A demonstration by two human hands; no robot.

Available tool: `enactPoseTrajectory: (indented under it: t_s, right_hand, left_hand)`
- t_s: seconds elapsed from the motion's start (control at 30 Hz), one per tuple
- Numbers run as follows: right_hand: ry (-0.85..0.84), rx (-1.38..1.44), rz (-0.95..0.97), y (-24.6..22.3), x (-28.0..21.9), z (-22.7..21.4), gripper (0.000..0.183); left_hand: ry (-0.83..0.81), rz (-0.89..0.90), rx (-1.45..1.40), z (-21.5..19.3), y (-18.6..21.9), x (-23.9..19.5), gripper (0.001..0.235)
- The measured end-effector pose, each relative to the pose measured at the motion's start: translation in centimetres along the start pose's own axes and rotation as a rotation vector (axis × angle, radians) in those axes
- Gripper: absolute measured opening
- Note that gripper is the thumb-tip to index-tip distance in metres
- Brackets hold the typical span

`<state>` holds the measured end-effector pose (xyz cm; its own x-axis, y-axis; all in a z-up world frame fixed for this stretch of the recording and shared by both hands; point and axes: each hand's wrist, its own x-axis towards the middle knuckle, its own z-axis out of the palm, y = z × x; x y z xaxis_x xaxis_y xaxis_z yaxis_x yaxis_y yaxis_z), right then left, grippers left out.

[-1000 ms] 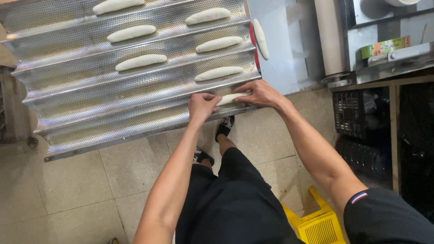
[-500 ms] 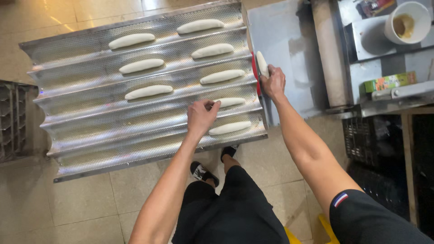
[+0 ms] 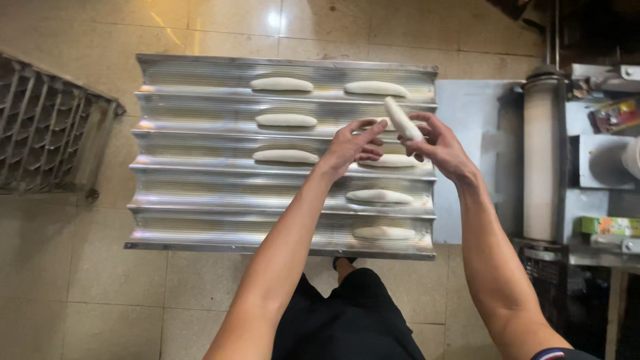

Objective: The person picks up round dough balls from a wooden tray and feeds them into a dough sheeter machine. The machine elongates the dough into oblong shapes, which the person then collects and arranges on a perforated metal tray. The person repeatedly moves the filled tray to a rack and retrieves an empty one to continue the process.

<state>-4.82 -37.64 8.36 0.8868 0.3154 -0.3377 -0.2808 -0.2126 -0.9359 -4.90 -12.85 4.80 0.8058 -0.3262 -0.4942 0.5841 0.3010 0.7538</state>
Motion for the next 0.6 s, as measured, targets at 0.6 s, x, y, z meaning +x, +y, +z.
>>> enactPoseTrajectory:
  t_s: [0.6]
  right_hand:
    - [-0.052, -0.793, -0.479, -6.6, 31.9, 40.9, 0.041]
  left_hand:
    - [0.732, 0.189, 0.552, -47.7, 15.3, -0.1, 0.025]
